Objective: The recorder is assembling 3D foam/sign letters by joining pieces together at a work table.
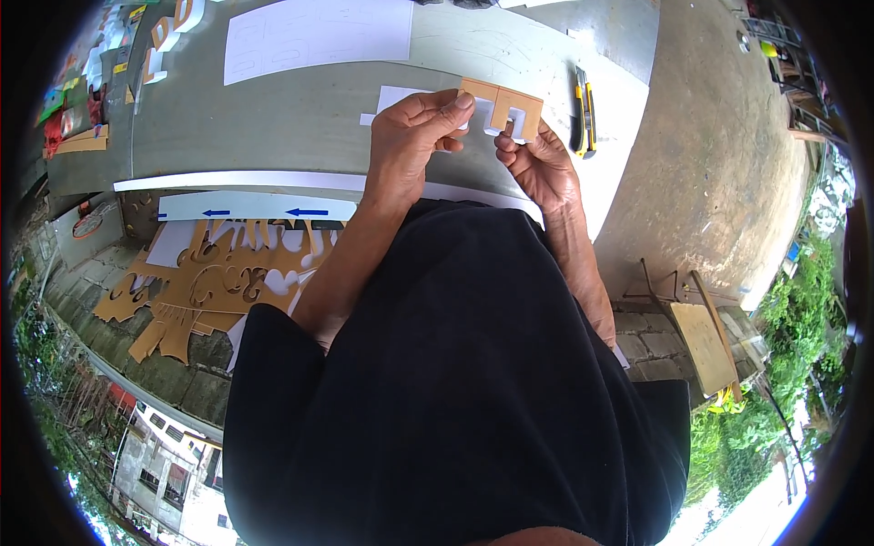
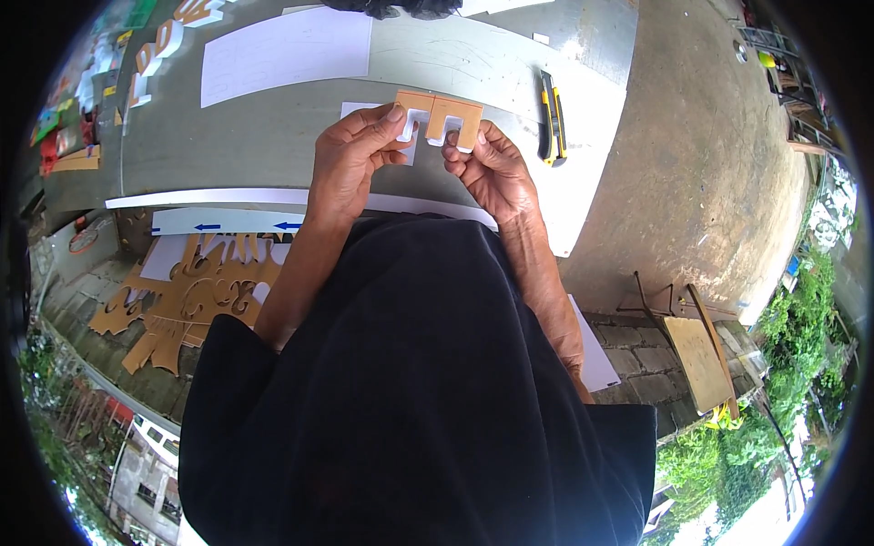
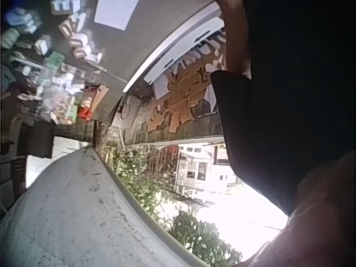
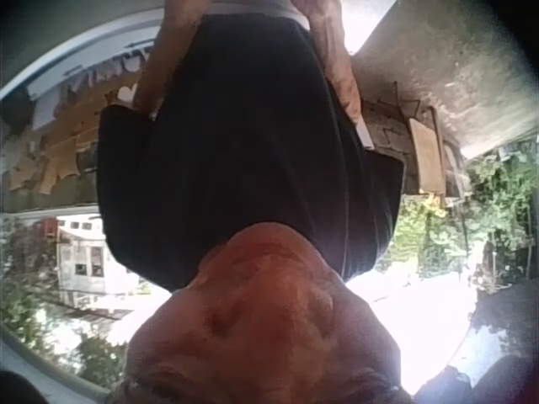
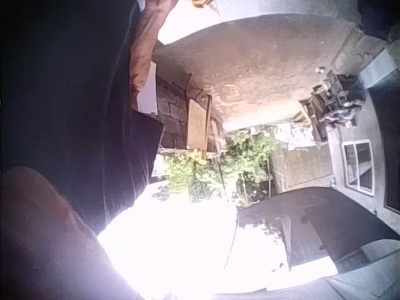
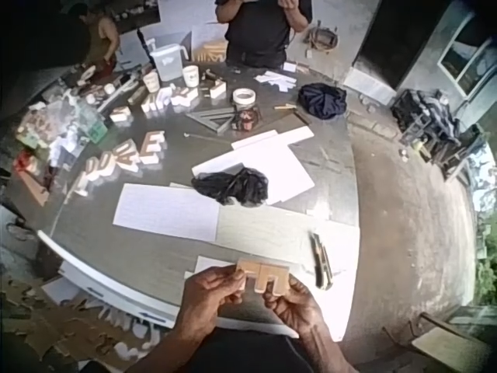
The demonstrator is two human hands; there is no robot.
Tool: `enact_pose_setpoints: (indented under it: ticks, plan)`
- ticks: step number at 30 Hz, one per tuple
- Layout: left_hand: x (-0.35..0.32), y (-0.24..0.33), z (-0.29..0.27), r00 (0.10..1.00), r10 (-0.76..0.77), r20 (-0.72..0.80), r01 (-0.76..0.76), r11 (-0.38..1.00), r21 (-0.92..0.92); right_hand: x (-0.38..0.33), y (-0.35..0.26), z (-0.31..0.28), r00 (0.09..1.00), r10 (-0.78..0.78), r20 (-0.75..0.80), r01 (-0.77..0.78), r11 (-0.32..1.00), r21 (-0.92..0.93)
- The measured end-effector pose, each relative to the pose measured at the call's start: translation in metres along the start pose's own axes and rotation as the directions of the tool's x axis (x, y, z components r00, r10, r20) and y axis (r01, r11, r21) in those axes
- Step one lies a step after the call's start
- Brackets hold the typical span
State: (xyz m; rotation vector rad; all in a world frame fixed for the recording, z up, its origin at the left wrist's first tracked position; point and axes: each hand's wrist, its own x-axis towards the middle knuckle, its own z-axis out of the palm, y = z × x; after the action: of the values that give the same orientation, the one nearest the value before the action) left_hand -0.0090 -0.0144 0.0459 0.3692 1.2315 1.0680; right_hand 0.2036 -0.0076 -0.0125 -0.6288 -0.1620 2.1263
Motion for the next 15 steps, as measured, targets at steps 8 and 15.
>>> enact_pose_setpoints:
  ticks: [8,15]
  plan:
    - [0.0,-0.005,0.0,0.998,0.06,0.009,-0.06,0.998,-0.033,-0.001,-0.002,0.001,1.0,-0.021,-0.012,0.021,0.999,-0.033]
    - [-0.003,-0.002,-0.005,0.981,0.184,0.059,-0.185,0.982,0.02,-0.004,-0.006,0.017,0.997,-0.079,-0.008,0.077,0.985,-0.154]
